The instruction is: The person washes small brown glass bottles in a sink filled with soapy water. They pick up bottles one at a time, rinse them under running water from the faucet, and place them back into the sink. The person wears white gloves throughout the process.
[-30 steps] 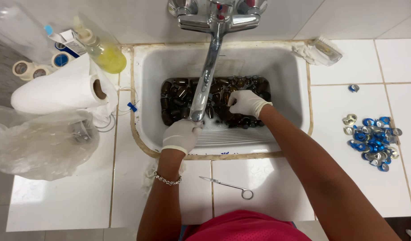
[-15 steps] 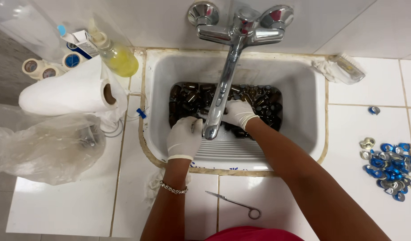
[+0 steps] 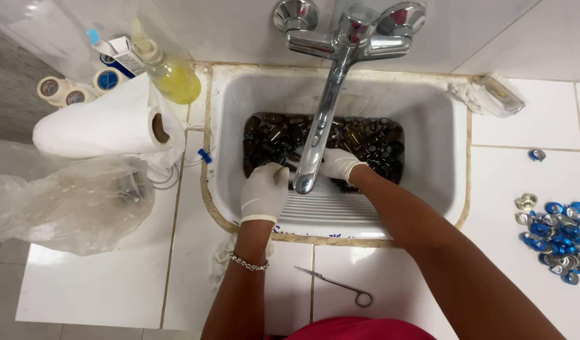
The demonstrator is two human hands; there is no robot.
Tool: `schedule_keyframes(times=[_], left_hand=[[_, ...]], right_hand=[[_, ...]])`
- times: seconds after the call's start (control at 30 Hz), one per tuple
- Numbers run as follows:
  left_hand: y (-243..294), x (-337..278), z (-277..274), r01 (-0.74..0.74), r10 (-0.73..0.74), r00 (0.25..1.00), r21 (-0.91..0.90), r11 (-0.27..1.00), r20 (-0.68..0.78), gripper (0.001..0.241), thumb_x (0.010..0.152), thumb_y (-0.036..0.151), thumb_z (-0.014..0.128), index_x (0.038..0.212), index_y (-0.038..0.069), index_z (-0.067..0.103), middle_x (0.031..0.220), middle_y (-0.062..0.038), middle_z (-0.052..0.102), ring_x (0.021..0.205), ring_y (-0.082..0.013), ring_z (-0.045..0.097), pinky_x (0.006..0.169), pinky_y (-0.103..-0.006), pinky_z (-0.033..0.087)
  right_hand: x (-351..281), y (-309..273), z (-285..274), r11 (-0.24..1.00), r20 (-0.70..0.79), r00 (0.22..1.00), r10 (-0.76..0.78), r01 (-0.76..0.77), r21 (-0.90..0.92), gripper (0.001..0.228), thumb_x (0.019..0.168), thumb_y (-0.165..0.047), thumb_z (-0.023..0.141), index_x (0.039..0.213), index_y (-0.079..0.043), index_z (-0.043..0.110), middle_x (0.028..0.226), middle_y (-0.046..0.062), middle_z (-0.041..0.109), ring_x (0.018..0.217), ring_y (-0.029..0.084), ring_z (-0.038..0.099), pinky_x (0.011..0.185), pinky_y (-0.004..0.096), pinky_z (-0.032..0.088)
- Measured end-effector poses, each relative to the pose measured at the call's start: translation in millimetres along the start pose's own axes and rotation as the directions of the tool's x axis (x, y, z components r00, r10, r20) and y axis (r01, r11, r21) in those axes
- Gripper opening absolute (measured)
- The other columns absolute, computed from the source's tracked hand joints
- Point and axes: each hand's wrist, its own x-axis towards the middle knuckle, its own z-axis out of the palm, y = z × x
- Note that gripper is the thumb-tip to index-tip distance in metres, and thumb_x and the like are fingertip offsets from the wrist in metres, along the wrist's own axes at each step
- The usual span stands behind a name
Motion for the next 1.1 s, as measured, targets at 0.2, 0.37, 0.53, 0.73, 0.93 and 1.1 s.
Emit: schedule_keyframes(times=[0.2,0.37,0.53,0.73,0.93,1.1], left_hand=[[36.9,-18.0,-24.8,0.128,-0.102,0.983,-0.171,0.977,0.154,0.065,0.091,0.027,0.063,0.151,0.012,0.045,0.138,-0.018,0.062,0.125,-0.0323,0.063,0.106,-0.0476,0.051],[60.9,-30.4,-38.7,0.182,-0.117,0.965,-0.277,0.943,0.237,0.086,0.093,0.025,0.061,0.163,0.009,0.014,0.151,-0.023,0.049,0.138,-0.0355,0.051,0.119,-0.0502,0.039],[50.4,-28.8,-35.1,0.055,-0.009,0.982,-0.238,0.970,0.189,0.064,0.096,0.015,0.052,0.155,0.001,0.032,0.148,-0.027,0.051,0.141,-0.0408,0.046,0.122,-0.0523,0.034],[18.8,-12.3,-23.9,0.030,-0.028,0.993,-0.010,1.000,0.117,0.042,0.093,0.029,0.064,0.127,0.005,0.057,0.112,-0.017,0.068,0.111,-0.0336,0.068,0.091,-0.0470,0.057],[22.6,-13.1,-26.3,0.003,-0.032,0.987,0.180,0.984,0.157,0.043,0.094,0.034,0.062,0.129,0.009,0.058,0.110,-0.013,0.071,0.107,-0.0308,0.071,0.088,-0.0467,0.059],[23.3,-13.2,-26.6,-0.038,-0.007,0.975,0.195,0.980,0.224,0.039,0.094,0.028,0.062,0.127,0.008,0.059,0.111,-0.014,0.071,0.108,-0.0320,0.070,0.089,-0.0468,0.058]], right_hand=[[-53.4,-48.6,-37.1,0.848,-0.048,0.997,-0.054,0.071,0.525,0.056,0.091,-0.046,0.058,0.128,-0.004,0.066,0.127,0.023,0.068,0.128,0.041,0.056,0.111,0.052,0.045],[-79.9,-77.5,-20.1,0.687,-0.181,0.978,-0.103,0.202,0.698,0.048,0.089,-0.037,0.068,0.125,-0.005,0.069,0.119,0.019,0.071,0.117,0.033,0.062,0.108,0.046,0.048],[-94.3,-98.6,-19.0,0.474,-0.318,0.939,-0.131,0.341,0.812,0.042,0.087,-0.028,0.077,0.123,-0.006,0.072,0.112,0.016,0.075,0.106,0.025,0.068,0.104,0.041,0.051],[-92.8,-93.3,-10.4,0.394,-0.423,0.887,-0.183,0.461,0.795,0.032,0.093,-0.017,0.076,0.122,-0.003,0.074,0.109,0.016,0.077,0.103,0.020,0.069,0.101,0.039,0.052],[-115.3,-97.7,-43.9,0.562,-0.373,0.866,-0.332,0.500,0.659,0.030,0.090,-0.014,0.074,0.120,-0.010,0.076,0.110,0.015,0.078,0.103,0.028,0.073,0.105,0.045,0.052],[-101.5,-75.8,-38.3,0.565,-0.278,0.902,-0.330,0.425,0.707,0.039,0.077,-0.015,0.086,0.115,-0.013,0.079,0.112,0.011,0.078,0.106,0.022,0.072,0.107,0.041,0.049]])
